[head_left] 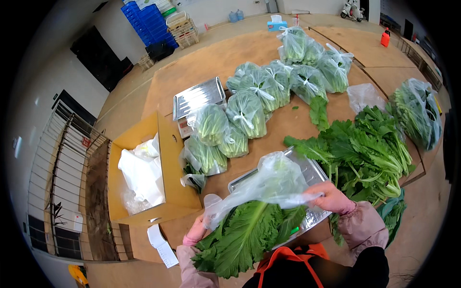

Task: The person selects leafy green vegetables, trims the ends with a knife, weighs them on a digital scale, and places them into plastic bags. The person ties the bags and sets them aside on the table.

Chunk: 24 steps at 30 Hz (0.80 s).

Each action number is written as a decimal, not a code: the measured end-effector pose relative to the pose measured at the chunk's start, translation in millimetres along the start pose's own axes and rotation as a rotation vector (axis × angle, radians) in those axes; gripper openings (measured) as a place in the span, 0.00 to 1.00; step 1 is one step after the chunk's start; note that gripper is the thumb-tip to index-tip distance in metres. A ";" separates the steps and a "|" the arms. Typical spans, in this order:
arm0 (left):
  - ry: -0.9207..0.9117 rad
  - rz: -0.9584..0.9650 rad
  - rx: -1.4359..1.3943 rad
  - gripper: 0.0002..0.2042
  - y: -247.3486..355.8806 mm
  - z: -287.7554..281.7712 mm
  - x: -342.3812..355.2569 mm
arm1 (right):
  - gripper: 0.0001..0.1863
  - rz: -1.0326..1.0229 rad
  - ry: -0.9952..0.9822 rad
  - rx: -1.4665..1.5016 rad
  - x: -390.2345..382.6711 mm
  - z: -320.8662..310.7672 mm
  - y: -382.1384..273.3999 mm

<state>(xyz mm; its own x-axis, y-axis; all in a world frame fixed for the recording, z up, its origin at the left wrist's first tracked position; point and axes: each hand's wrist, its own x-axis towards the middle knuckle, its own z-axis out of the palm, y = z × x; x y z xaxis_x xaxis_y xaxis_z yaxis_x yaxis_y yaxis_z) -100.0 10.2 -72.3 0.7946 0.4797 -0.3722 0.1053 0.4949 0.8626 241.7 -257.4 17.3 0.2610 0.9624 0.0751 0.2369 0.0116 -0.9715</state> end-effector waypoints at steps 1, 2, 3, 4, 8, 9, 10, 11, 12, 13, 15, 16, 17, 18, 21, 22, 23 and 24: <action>0.065 -0.056 -0.119 0.23 -1.3 6.5 -16.2 | 0.12 0.022 -0.077 -0.099 -5.6 -0.5 7.5; 0.121 -0.115 -0.239 0.22 -5.4 13.0 -27.7 | 0.12 0.045 -0.149 -0.203 -11.6 -2.8 13.1; 0.186 -0.167 -0.361 0.21 -10.2 18.8 -39.1 | 0.14 0.120 -0.275 -0.361 -17.7 -6.1 18.3; 0.234 -0.203 -0.449 0.21 -15.9 23.2 -44.5 | 0.15 0.113 -0.358 -0.511 -24.6 -5.5 29.4; 0.246 -0.207 -0.440 0.20 -25.3 33.7 -35.0 | 0.19 0.213 -0.751 -0.756 -45.0 29.9 75.0; 0.225 -0.186 -0.396 0.20 -24.5 38.5 -27.4 | 0.18 0.273 -0.794 -0.689 -43.9 45.7 67.2; 0.197 -0.163 -0.339 0.20 -18.8 43.6 -15.3 | 0.16 0.331 -0.832 -0.621 -40.1 59.0 55.9; 0.184 -0.141 -0.279 0.19 -11.0 47.6 -6.9 | 0.14 0.317 -0.761 -0.424 -33.3 64.1 42.0; 0.156 -0.110 -0.203 0.19 -4.1 53.4 3.1 | 0.12 0.303 -0.685 -0.226 -24.7 65.7 25.8; 0.145 -0.088 -0.143 0.19 5.4 57.7 11.6 | 0.11 0.050 -0.547 0.025 -12.6 70.4 10.2; 0.097 -0.057 -0.001 0.19 25.6 67.9 32.6 | 0.09 -0.169 -0.351 0.399 9.0 62.1 -33.9; 0.062 -0.059 0.075 0.19 34.4 74.4 45.5 | 0.09 -0.141 -0.297 0.515 16.5 46.6 -65.6; 0.043 -0.052 0.149 0.19 43.1 80.1 54.1 | 0.10 -0.200 -0.225 0.517 19.8 33.7 -92.5; 0.021 -0.049 0.229 0.18 52.4 83.3 65.9 | 0.11 -0.257 -0.156 0.518 24.1 23.4 -114.4; -0.040 -0.052 0.488 0.18 70.4 100.7 92.7 | 0.12 -0.297 0.091 0.492 39.9 -1.5 -150.4; -0.067 -0.062 0.583 0.18 73.2 106.7 103.2 | 0.12 -0.291 0.188 0.386 48.8 -8.4 -142.2; -0.076 -0.070 0.687 0.18 75.8 108.9 106.7 | 0.12 -0.290 0.273 0.292 58.6 -13.4 -131.0; -0.084 -0.080 0.788 0.18 76.7 110.5 109.6 | 0.12 -0.297 0.382 0.249 64.3 -21.2 -116.3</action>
<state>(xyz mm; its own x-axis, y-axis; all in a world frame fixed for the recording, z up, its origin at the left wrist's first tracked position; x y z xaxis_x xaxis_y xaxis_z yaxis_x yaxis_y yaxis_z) 61.3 20.7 -9.1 0.8057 0.3928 -0.4433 0.5310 -0.1472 0.8345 250.8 -202.6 139.9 0.5490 0.7414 0.3860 0.1358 0.3765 -0.9164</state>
